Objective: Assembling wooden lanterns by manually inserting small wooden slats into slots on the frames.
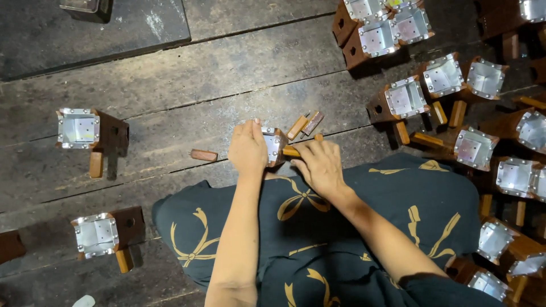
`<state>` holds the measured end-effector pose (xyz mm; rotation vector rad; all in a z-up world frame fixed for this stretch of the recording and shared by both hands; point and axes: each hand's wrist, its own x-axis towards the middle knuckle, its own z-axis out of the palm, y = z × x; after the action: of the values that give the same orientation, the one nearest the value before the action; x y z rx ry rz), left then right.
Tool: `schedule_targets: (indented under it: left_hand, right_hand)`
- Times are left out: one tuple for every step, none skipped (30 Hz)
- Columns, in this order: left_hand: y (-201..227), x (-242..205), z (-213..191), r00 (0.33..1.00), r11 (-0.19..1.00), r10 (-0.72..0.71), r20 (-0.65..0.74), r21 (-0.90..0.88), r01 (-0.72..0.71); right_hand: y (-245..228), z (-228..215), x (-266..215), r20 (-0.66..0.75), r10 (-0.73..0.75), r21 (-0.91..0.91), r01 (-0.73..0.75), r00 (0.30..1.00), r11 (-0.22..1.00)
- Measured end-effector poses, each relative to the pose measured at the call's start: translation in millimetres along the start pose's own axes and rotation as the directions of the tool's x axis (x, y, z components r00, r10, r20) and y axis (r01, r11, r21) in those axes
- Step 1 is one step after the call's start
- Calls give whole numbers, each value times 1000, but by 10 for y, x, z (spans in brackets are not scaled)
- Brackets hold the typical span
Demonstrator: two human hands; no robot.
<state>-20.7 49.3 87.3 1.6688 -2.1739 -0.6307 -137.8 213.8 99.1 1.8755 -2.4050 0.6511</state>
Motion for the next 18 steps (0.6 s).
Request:
schedule_targets:
  left_hand:
    - [8, -27, -10, 1000, 1000, 0, 4, 0, 0]
    - [12, -37, -26, 1000, 1000, -2, -7, 1, 2]
    - [14, -47, -43, 1000, 1000, -4, -18, 3, 4]
    - [33, -64, -71, 1000, 1000, -6, -18, 5, 6]
    - [50, -82, -98, 1000, 1000, 3, -26, -6, -3]
    - [72, -104, -118, 999, 1000, 12, -33, -18, -12]
    - [86, -126, -110, 999, 1000, 8, -32, -17, -9]
    - [99, -142, -111, 999, 1000, 12, -34, -13, -12]
    - [113, -159, -114, 999, 1000, 15, -36, -10, -15]
    - [112, -135, -128, 999, 1000, 15, -38, -10, -15]
    - [112, -112, -140, 999, 1000, 14, -43, -11, -14]
    - [113, -107, -149, 999, 1000, 14, -43, -11, -14]
    - [66, -103, -110, 999, 1000, 15, -40, -11, -15]
    - [26, -76, -72, 999, 1000, 10, -39, -7, -11]
    - [-13, -48, -33, 999, 1000, 6, -38, -3, -6]
    - [12, -69, -51, 999, 1000, 9, -35, -3, -9]
    - [35, -89, -68, 999, 1000, 21, -47, 2, -21]
    - [58, -99, -89, 998, 999, 31, -62, 7, -31]
  right_hand:
    - [-16, -40, 35, 3, 3, -1, -3, 1000, 1000]
    - [-35, -70, 86, -79, -59, -35, 57, 995, 998]
    - [-56, -101, 137, -158, -123, -75, 113, 980, 991]
    - [-18, -1, 132, -157, -124, -72, 114, 980, 991]
    - [19, 100, 125, 96, 324, 259, -338, 941, 905]
    - [62, 199, 113, 446, 592, 406, -742, 671, 534]
    - [52, 220, 128, 449, 591, 404, -743, 670, 534]
    - [36, 243, 152, 514, 612, 539, -781, 601, 315]
    - [19, 262, 174, 586, 608, 632, -772, 536, 72]
    - [-37, 119, 211, 586, 606, 633, -771, 538, 73]
    - [-91, -25, 247, 429, 540, 539, -685, 724, 490]
    - [-148, -175, 260, 311, 379, 339, -475, 871, 812]
    - [-116, -140, 177, 312, 382, 339, -477, 870, 811]
    - [-79, -101, 115, 134, 232, 236, -259, 963, 937]
    - [-41, -62, 53, -23, 42, 88, -40, 999, 995]
    - [-24, -46, 53, -22, 46, 87, -44, 999, 995]
    - [-8, -29, 53, -79, -9, 64, 14, 997, 998]
    - [11, -8, 67, -134, -68, 39, 74, 989, 996]
